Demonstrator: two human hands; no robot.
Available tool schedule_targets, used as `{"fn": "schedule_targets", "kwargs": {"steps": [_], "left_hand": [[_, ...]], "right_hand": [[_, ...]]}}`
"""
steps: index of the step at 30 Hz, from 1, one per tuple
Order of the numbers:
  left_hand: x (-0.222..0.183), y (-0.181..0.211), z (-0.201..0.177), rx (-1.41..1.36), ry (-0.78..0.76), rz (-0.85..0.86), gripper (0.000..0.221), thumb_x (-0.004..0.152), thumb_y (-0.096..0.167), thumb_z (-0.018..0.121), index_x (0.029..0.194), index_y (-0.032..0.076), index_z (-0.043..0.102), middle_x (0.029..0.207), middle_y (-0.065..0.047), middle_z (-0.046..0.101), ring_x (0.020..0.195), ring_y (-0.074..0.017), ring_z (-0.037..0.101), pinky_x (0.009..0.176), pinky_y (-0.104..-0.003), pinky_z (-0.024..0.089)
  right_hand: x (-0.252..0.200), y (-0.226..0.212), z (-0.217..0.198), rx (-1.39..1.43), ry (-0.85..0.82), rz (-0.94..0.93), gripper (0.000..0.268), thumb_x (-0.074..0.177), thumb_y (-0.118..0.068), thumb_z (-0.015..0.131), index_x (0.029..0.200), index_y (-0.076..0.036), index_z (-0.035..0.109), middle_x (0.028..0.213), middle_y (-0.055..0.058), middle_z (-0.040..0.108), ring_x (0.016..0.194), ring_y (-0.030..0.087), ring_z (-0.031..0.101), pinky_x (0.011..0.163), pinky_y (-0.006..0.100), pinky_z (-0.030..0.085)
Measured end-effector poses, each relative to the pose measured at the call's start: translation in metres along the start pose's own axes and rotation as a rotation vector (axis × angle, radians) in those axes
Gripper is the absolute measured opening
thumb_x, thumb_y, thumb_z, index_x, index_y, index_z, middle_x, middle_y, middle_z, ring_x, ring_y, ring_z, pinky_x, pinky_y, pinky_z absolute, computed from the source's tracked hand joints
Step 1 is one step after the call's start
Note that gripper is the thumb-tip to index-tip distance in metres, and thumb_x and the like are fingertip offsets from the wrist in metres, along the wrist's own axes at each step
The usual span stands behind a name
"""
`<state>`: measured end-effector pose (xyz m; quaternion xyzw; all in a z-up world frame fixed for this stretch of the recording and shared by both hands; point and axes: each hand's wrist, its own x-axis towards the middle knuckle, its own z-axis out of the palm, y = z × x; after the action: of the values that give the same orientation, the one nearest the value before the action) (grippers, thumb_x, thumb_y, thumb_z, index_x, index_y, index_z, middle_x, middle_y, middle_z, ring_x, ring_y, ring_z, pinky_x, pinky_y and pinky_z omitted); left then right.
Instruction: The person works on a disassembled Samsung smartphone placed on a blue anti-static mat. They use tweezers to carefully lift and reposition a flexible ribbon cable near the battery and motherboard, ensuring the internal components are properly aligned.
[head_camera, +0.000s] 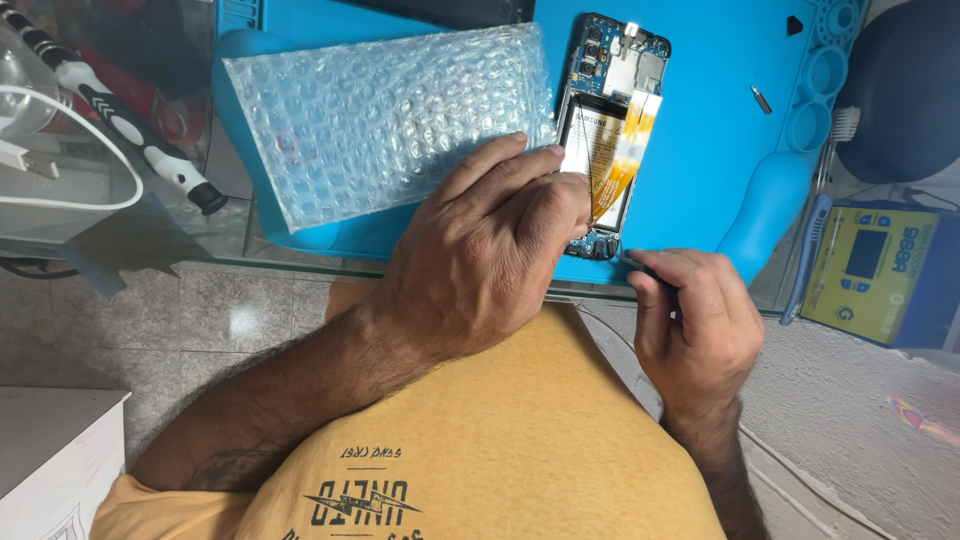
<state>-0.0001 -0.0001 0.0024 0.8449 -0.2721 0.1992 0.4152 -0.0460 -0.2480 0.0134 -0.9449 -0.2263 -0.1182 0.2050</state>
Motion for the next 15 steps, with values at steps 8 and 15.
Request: {"fn": "schedule_targets", "kwargs": {"steps": [8, 15], "left_hand": [[0.000, 0.000, -0.002, 0.047, 0.057, 0.059, 0.007, 0.114, 0.003, 0.076, 0.111, 0.003, 0.070, 0.115, -0.014, 0.084, 0.118, -0.0358, 0.081, 0.115, -0.055, 0.058], [-0.005, 0.000, -0.008, 0.083, 0.119, 0.159, 0.001, 0.114, 0.008, 0.072, 0.115, 0.007, 0.072, 0.119, -0.010, 0.085, 0.113, -0.0285, 0.082, 0.107, -0.049, 0.059]], "right_hand": [[0.010, 0.026, -0.010, -0.155, 0.159, -0.047, 0.014, 0.118, -0.004, 0.087, 0.123, 0.008, 0.084, 0.115, 0.022, 0.084, 0.103, 0.037, 0.078, 0.095, 0.049, 0.055], [0.029, 0.038, -0.010, -0.206, 0.104, -0.009, 0.016, 0.118, -0.006, 0.092, 0.129, 0.004, 0.085, 0.122, 0.018, 0.085, 0.109, 0.034, 0.075, 0.101, 0.047, 0.053]]}}
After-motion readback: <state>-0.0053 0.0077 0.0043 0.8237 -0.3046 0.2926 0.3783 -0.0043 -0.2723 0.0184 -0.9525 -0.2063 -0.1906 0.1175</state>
